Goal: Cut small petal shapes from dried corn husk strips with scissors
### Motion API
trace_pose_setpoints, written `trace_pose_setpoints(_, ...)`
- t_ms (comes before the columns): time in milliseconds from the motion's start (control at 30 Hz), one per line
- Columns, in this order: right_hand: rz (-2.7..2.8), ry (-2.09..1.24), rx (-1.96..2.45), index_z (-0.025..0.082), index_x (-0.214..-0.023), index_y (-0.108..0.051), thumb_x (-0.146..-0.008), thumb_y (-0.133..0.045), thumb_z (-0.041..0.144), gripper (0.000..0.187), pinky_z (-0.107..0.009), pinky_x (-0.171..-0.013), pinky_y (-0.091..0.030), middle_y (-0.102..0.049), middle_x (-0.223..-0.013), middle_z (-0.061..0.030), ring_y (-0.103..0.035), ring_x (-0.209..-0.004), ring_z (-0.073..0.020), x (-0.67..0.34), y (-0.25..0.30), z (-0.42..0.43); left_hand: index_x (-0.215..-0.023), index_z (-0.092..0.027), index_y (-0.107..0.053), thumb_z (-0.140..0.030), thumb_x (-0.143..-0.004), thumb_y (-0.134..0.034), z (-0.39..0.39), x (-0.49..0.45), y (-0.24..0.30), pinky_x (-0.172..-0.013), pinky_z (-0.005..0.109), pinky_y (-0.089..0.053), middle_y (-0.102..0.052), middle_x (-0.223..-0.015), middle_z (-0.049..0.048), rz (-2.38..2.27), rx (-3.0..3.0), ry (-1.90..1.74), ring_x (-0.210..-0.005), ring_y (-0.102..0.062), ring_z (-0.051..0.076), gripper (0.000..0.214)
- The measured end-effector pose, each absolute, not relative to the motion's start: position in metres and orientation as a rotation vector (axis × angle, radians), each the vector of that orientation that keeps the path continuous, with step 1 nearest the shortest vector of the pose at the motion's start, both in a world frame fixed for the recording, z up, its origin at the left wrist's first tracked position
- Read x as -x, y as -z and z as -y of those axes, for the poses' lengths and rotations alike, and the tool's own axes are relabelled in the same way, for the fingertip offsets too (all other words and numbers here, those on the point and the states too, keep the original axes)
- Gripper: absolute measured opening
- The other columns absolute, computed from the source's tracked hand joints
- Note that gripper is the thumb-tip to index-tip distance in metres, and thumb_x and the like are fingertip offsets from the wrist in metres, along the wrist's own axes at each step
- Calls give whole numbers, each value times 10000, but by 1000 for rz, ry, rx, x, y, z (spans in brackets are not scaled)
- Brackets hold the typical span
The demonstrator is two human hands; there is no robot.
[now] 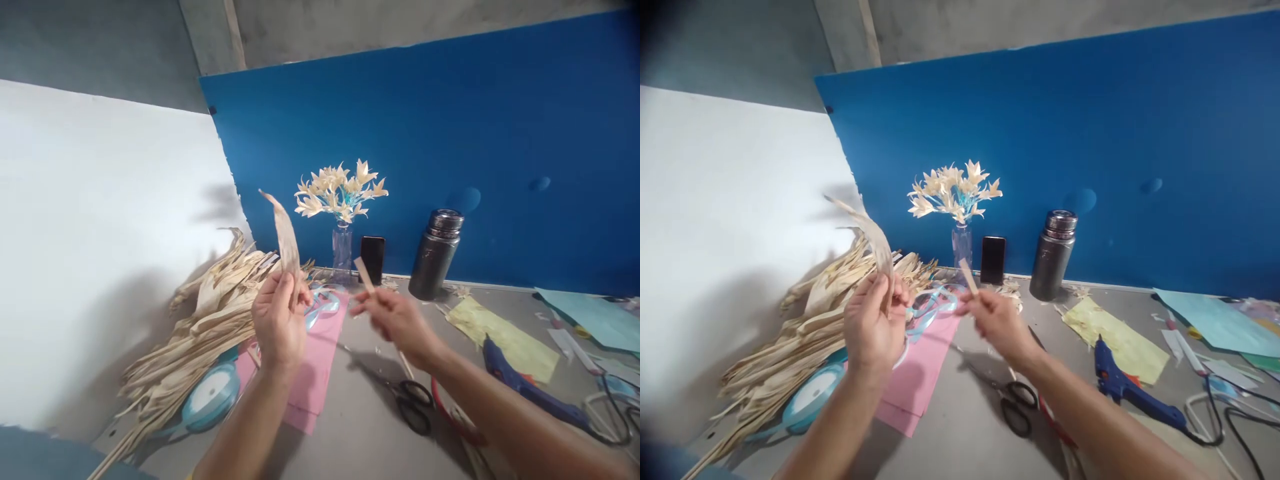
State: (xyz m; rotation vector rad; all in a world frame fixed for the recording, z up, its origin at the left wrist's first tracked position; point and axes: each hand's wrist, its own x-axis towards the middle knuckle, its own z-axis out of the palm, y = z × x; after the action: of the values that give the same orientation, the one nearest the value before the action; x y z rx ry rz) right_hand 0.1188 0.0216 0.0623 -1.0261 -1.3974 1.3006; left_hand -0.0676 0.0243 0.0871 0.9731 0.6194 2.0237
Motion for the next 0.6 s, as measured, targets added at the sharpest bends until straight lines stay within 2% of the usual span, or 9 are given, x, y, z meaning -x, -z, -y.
trace_pose_setpoints(67,1495,-1478,1039,239,-1052,-726,-709,-794,394,383,-208,-397,-226,-711,-624,0,-366,-423,-90,-103,-53,-24,-686,-182,-584,-311,-813,-714,-18,62,-91,-545,244,-426,-535,-588,-31,-620,-1025,-1972,-536,-504,104,223)
trace_pose_setpoints(133,1553,-1579,1043,245,-1174,-702,-651,-853,341,553,-207,-400,-229,-696,-568,4,-406,-433,-107,-108,-52,-26,-698,-184,-593,-346,-815,-716,-18,57,-88,-548,238,-422,-528,-579,-36,-679,-1012,-1924,-527,-490,100,234)
trace_pose_setpoints(200,1562,-1593,1068,229,-1286,-638,-794,-736,476,559,-212,-393,-185,-693,-594,-6,-349,-409,-95,-127,-54,-29,-679,-185,-582,-393,-799,-724,-25,54,-77,-544,225,-406,-493,-549,-47,-782,-987,-1843,-517,-466,92,279)
trace_pose_setpoints(267,1522,-1493,1067,193,-1212,-658,-920,-532,571,494,-216,-411,-187,-659,-638,-2,-299,-426,-78,-150,-57,-31,-637,-189,-549,-438,-775,-726,-34,50,-61,-542,225,-398,-471,-536,-49,-895,-1013,-1645,-518,-467,96,335)
trace_pose_setpoints(300,1484,-1391,1077,164,-1152,-676,-935,-504,583,502,-215,-413,-189,-638,-626,1,-289,-428,-74,-158,-57,-31,-627,-192,-543,-470,-782,-699,-37,46,-51,-538,225,-393,-471,-537,-48,-945,-1058,-1537,-514,-465,96,356)
trace_pose_setpoints(433,1556,-1381,1165,180,-1314,-552,-890,-564,618,610,-215,-418,-170,-611,-541,36,-270,-398,-80,-166,-43,-19,-591,-171,-606,-380,-755,-700,-36,24,-18,-465,231,-313,-471,-461,-40,-1006,-1150,-1358,-431,-399,92,283)
trace_pose_setpoints(533,1575,-1347,1189,212,-1049,-665,-875,-554,653,487,-226,-420,-203,-603,-516,27,-303,-393,-92,-153,-26,-12,-613,-169,-630,-317,-748,-679,-26,10,-9,-453,235,-282,-486,-459,-40,-1039,-1258,-1259,-430,-396,98,206)
trace_pose_setpoints(600,1573,-1284,1217,220,-856,-677,-903,-489,671,491,-235,-422,-219,-595,-514,19,-326,-395,-98,-147,-18,-11,-584,-177,-590,-335,-770,-652,-21,5,-9,-458,237,-270,-476,-471,-40,-1067,-1350,-1192,-447,-390,100,252)
